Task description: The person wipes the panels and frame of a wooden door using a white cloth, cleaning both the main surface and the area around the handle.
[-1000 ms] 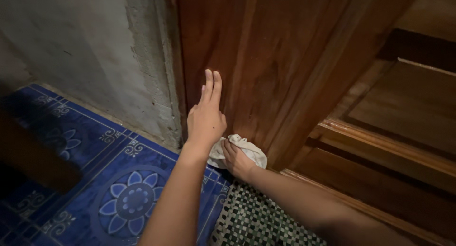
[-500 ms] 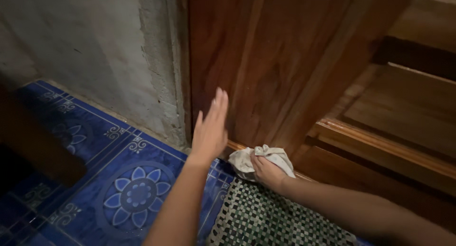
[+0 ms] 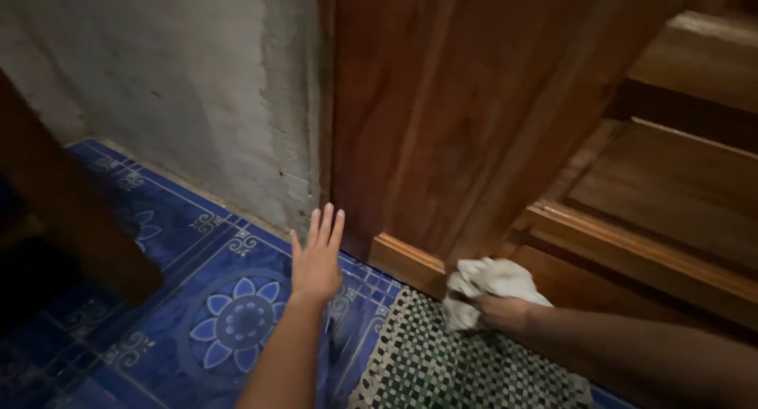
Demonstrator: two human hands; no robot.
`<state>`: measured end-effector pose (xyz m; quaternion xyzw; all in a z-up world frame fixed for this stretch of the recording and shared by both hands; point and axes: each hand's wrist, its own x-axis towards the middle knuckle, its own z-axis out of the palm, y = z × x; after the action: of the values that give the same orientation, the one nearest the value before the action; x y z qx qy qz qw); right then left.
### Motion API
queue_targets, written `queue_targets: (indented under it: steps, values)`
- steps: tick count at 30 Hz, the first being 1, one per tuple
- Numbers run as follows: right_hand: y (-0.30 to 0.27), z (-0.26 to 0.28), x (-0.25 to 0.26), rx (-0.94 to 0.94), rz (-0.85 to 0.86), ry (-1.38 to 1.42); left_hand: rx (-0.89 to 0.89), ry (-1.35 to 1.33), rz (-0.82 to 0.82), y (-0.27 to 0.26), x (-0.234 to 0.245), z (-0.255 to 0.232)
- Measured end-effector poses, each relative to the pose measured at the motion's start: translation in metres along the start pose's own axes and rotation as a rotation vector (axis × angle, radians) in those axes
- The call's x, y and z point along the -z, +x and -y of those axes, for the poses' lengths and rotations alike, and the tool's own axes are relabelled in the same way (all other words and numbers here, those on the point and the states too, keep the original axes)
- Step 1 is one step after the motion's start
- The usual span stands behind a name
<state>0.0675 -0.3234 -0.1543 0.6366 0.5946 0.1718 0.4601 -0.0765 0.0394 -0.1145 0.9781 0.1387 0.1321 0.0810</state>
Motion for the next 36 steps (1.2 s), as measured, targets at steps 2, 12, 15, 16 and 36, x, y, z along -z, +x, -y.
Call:
queue_targets:
  steps: [2, 12, 15, 16, 36]
  values:
    - [-0.003, -0.010, 0.016, 0.058, 0.002, 0.082, 0.058, -0.036, -0.007, -0.005, -0.001, 0.009]
    - [0.143, -0.006, 0.034, 0.207, -0.154, 0.301, 0.093, -0.043, -0.240, -0.015, -0.050, 0.044]
    - [0.218, -0.018, 0.042, 0.174, -0.259, 0.287, 0.082, -0.089, -0.227, -0.008, -0.055, 0.048]
    - [0.245, -0.022, 0.047, 0.144, -0.312, 0.268, 0.086, -0.113, -0.196, -0.007, -0.055, 0.048]
    - [0.240, -0.164, 0.104, -0.055, -0.487, 0.281, 0.061, 0.095, -0.292, 0.022, -0.037, 0.037]
